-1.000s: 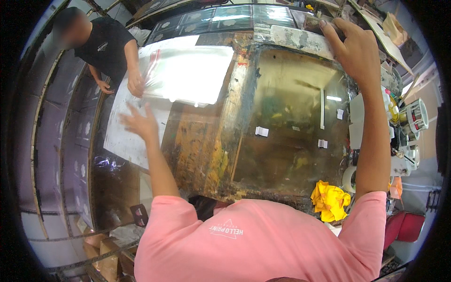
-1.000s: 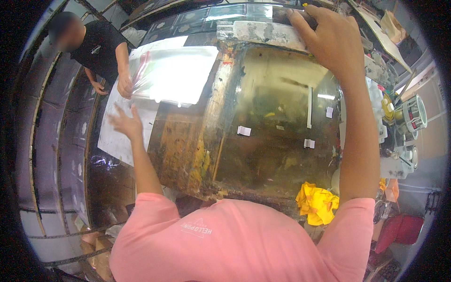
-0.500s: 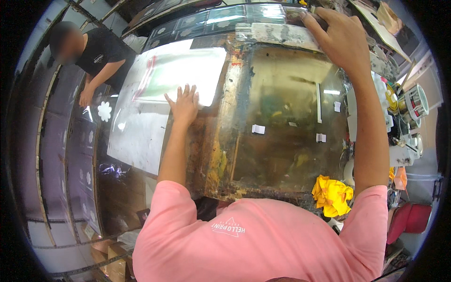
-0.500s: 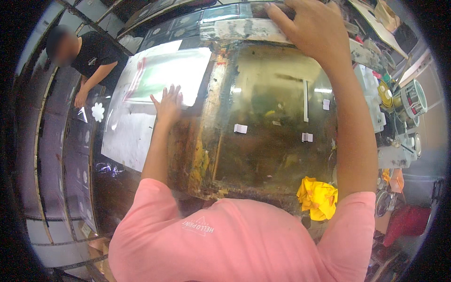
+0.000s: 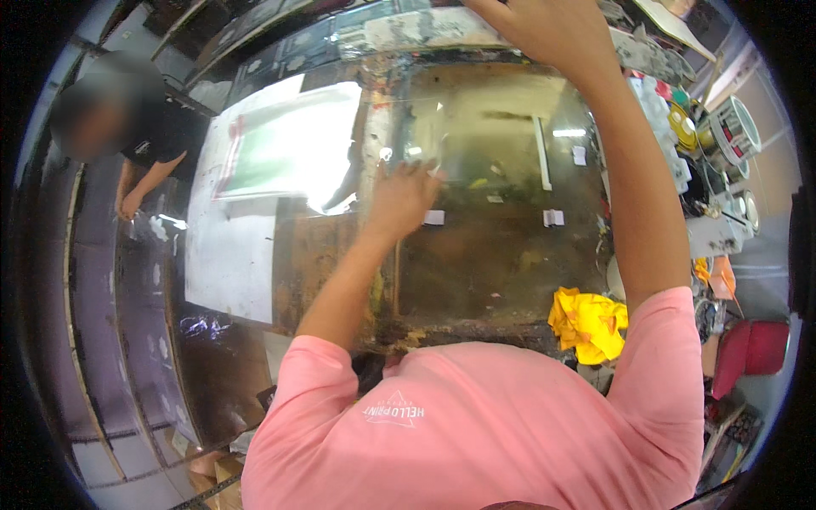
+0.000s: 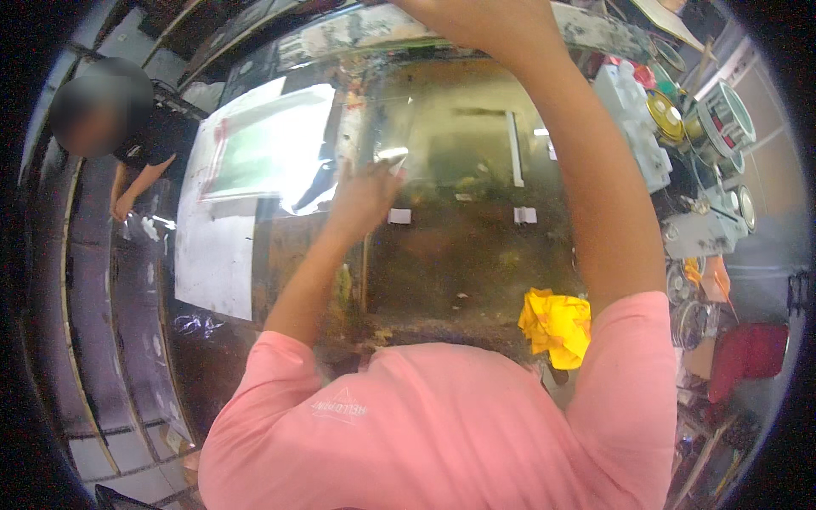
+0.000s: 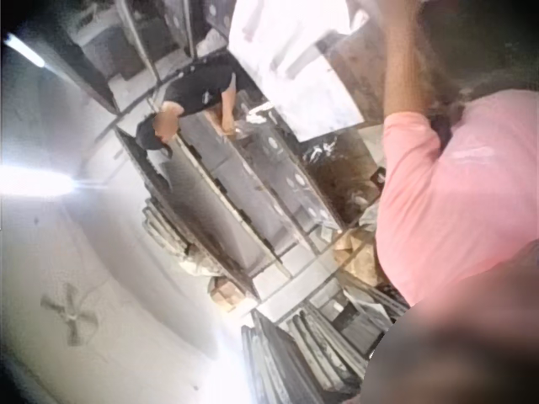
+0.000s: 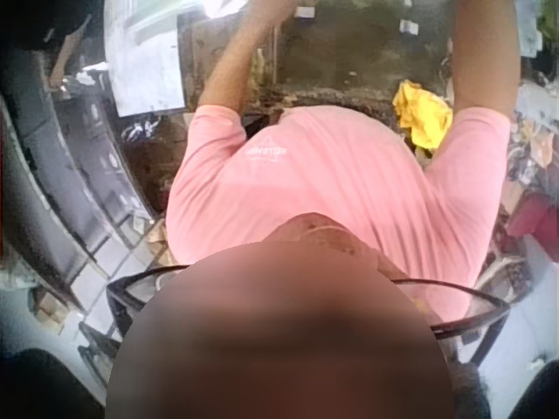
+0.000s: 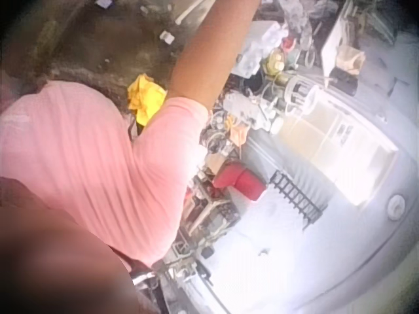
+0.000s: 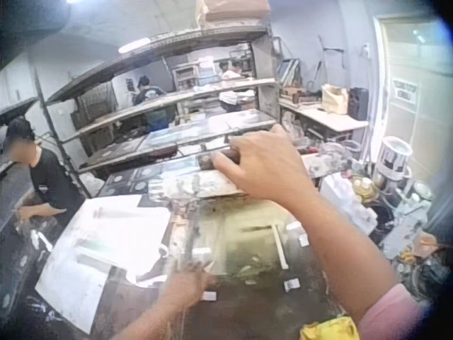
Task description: The person repeatedly applies white ink onto a screen-printing frame using a squeegee, then lifts the frame to reveal a flower-shaped stencil. The process is repeated multiple times in a workshop setting.
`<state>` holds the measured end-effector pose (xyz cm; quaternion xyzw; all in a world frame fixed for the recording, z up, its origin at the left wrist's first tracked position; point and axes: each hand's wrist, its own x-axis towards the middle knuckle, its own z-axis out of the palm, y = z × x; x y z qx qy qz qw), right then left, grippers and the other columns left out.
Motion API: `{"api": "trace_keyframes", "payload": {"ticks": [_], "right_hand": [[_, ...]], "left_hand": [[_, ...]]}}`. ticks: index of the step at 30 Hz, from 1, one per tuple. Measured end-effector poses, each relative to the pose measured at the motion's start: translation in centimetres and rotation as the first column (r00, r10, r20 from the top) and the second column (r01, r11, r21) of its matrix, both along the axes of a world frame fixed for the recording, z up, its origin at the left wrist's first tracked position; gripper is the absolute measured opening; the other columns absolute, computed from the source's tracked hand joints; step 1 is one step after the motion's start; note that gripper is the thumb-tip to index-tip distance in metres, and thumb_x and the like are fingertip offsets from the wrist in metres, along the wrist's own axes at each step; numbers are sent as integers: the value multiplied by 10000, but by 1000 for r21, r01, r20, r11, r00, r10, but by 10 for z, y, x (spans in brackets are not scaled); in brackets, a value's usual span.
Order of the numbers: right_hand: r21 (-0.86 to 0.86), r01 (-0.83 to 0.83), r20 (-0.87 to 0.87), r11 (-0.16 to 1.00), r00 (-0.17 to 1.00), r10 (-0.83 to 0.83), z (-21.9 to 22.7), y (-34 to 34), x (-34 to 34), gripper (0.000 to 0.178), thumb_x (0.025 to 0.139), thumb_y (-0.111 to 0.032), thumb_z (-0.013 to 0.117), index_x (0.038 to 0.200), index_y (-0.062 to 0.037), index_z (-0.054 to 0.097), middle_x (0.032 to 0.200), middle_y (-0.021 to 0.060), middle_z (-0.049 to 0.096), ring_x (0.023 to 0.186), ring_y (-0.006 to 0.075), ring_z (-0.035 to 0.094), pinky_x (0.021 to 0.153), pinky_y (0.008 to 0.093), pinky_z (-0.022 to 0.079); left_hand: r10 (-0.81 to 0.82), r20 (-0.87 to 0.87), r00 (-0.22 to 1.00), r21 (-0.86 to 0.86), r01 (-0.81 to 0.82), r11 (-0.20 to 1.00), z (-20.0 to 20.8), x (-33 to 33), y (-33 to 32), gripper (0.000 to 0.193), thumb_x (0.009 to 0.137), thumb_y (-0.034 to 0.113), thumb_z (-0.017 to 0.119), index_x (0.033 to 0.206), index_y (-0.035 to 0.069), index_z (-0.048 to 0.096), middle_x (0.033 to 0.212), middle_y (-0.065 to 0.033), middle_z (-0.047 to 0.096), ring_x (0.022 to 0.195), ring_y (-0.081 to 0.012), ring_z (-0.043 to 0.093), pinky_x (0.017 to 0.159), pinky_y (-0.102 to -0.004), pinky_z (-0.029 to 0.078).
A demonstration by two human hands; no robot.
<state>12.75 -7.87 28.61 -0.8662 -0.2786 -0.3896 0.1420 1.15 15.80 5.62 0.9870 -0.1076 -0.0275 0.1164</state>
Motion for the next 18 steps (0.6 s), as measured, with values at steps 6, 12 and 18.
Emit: {"api": "trace_keyframes", "payload": {"ticks": [6,12,18], "right_hand": [[-31,-3,-39,1000,999,2,1,0,0,569,983,-496,550,788,-4,760,777,230,735,805,404,722,876,528,487],[-65,45,-66,997,997,-50,4,0,10,587,980,-497,523,800,4,770,789,238,740,801,416,719,882,525,505],[-38,38,2,999,999,-38,6,2,16,573,960,-485,529,797,9,770,797,254,736,826,415,722,881,514,521]], "left_hand": [[-153,133,979,-7,156,988,-58,1,-111,1231,784,990,514,1663,133,421,1742,-292,235,1612,-540,159,1289,-687,42],[-175,179,968,-53,187,981,-61,2,-151,1225,775,994,507,1647,135,451,1742,-276,251,1598,-548,194,1250,-758,4],[-164,306,938,-103,204,974,-67,-12,-162,1207,770,998,492,1613,135,509,1725,-265,292,1571,-548,255,1224,-796,-21]]}}
